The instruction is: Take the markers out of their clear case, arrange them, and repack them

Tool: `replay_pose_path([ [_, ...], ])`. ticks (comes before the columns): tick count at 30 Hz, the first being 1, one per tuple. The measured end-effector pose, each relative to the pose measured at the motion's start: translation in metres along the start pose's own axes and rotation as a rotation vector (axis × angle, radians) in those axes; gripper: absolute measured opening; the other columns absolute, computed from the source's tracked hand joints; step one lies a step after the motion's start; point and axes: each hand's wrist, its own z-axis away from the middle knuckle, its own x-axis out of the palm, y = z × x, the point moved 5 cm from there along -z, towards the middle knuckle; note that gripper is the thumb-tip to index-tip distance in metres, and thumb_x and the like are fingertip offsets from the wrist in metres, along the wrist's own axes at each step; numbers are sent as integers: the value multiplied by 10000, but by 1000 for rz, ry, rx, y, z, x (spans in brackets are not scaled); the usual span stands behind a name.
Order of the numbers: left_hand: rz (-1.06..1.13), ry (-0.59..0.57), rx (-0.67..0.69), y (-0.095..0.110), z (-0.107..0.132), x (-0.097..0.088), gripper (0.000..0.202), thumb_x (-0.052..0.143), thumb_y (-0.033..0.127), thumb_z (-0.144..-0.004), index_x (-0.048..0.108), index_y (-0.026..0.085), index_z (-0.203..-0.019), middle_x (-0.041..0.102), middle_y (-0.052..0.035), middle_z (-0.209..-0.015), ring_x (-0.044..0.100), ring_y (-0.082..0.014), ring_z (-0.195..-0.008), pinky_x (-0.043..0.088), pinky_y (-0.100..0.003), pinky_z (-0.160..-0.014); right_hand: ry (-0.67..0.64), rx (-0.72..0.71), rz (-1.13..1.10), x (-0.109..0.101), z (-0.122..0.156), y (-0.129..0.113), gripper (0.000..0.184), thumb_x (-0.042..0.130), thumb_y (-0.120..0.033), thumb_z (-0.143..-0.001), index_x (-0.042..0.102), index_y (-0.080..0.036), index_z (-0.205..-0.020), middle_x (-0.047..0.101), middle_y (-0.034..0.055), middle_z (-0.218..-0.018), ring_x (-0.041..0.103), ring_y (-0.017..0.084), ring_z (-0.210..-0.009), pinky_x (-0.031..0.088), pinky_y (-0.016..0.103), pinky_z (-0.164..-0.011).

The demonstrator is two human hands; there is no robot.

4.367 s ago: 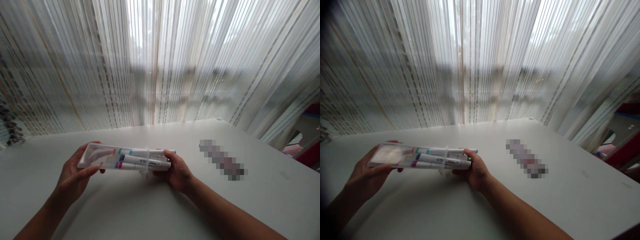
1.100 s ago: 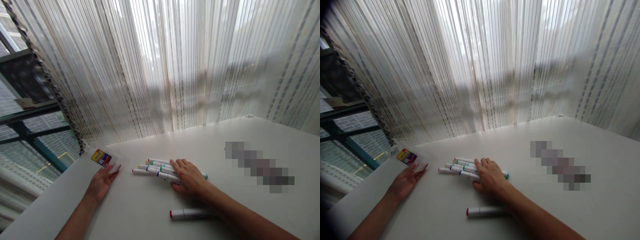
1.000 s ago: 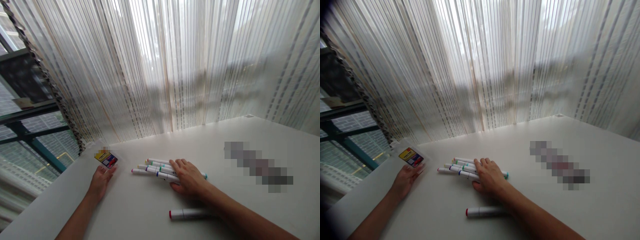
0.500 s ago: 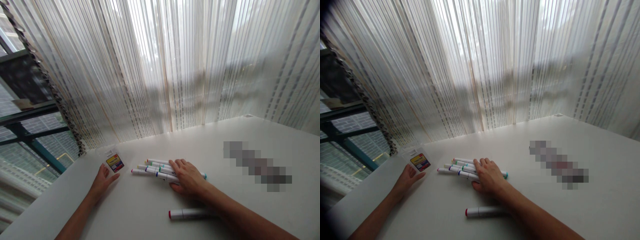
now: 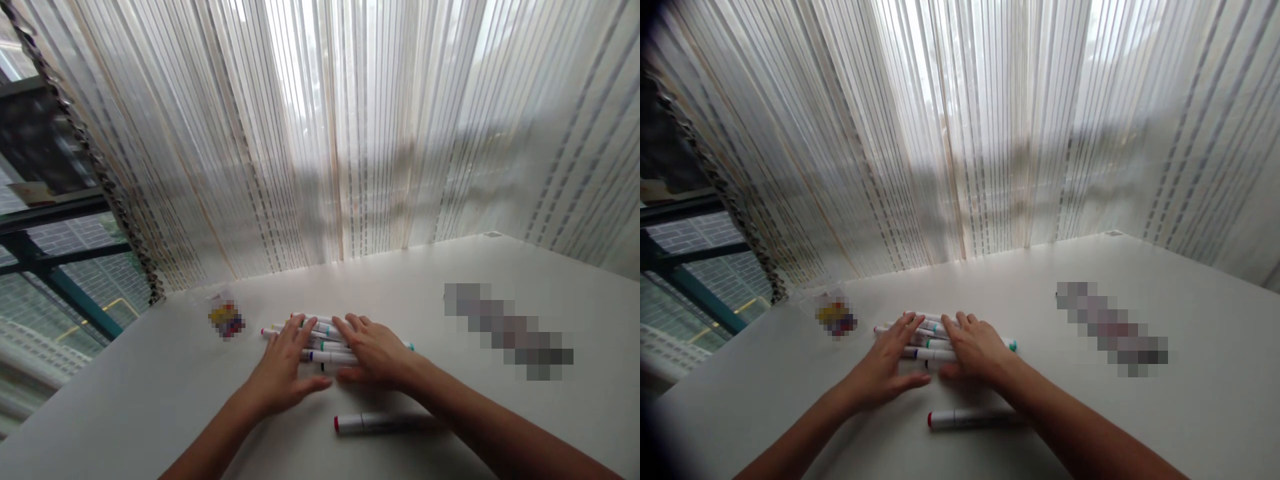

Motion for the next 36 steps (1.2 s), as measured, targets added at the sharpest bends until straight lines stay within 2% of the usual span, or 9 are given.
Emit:
replay_pose_path([
  [2,-74,-6,0,-1,-8,16,868,722,449,-659,309,245,-1395,256,-170,-1480,172,-388,-1368,164,-681,-1024,-20,9,-25,0,4,3,889,740,-433,-685,317,-89,-1388,420,199,-1297,461,343,-1114,411,445,-926],
  [5,-86,11,25,-8,-9,24,777,685,398,-709,325,258,-1383,291,-159,-1468,231,-361,-1357,132,-669,-1040,-39,30,-101,-3,11,11,915,756,-428,-678,303,-94,-1399,353,187,-1372,401,321,-1202,353,399,-1005],
  [8,-50,2,42,-15,-4,19,701,653,378,-740,371,220,-1362,328,-168,-1448,267,-344,-1346,152,-626,-1066,-80,64,-130,-7,17,20,887,749,-406,-703,301,-94,-1401,365,172,-1373,402,299,-1209,345,377,-1017],
  [11,-14,2,59,-18,-1,13,636,647,361,-747,430,198,-1323,362,-167,-1429,294,-334,-1334,162,-597,-1082,-81,84,-115,-13,18,24,721,711,-398,-746,403,-126,-1339,476,146,-1275,473,286,-1129,392,374,-963],
  [16,35,48,78,-17,0,10,497,594,240,-772,505,224,-1261,416,-129,-1394,338,-315,-1310,159,-578,-1093,-77,108,-61,-14,19,24,570,660,-431,-781,484,-156,-1249,581,121,-1087,547,282,-995,435,363,-857],
  [22,64,49,123,-13,1,11,435,523,158,-786,550,241,-1213,415,-104,-1394,340,-295,-1310,172,-548,-1106,-79,123,7,-10,18,23,461,587,-457,-830,508,-169,-1181,607,106,-1018,588,282,-901,437,344,-753],
  [27,45,22,231,21,11,6,557,542,356,-835,383,238,-1355,317,-100,-1464,242,-264,-1368,144,-504,-1135,-45,142,7,-8,17,21,464,550,-518,-843,500,-183,-1161,606,92,-968,600,288,-850,421,334,-688],
  [31,-36,-215,411,64,20,18,849,649,565,-702,270,288,-1410,222,-94,-1507,182,-306,-1385,114,-555,-1123,-17,136,-5,-8,17,22,411,545,-452,-859,499,-180,-1162,580,91,-988,602,273,-820,419,322,-661],
  [36,-181,-203,375,65,15,24,442,536,276,-843,469,310,-1279,273,-63,-1491,204,-266,-1384,133,-558,-1119,7,124,-41,-11,18,26,327,504,-366,-900,519,-202,-1182,587,84,-1022,600,261,-883,425,318,-718],
])
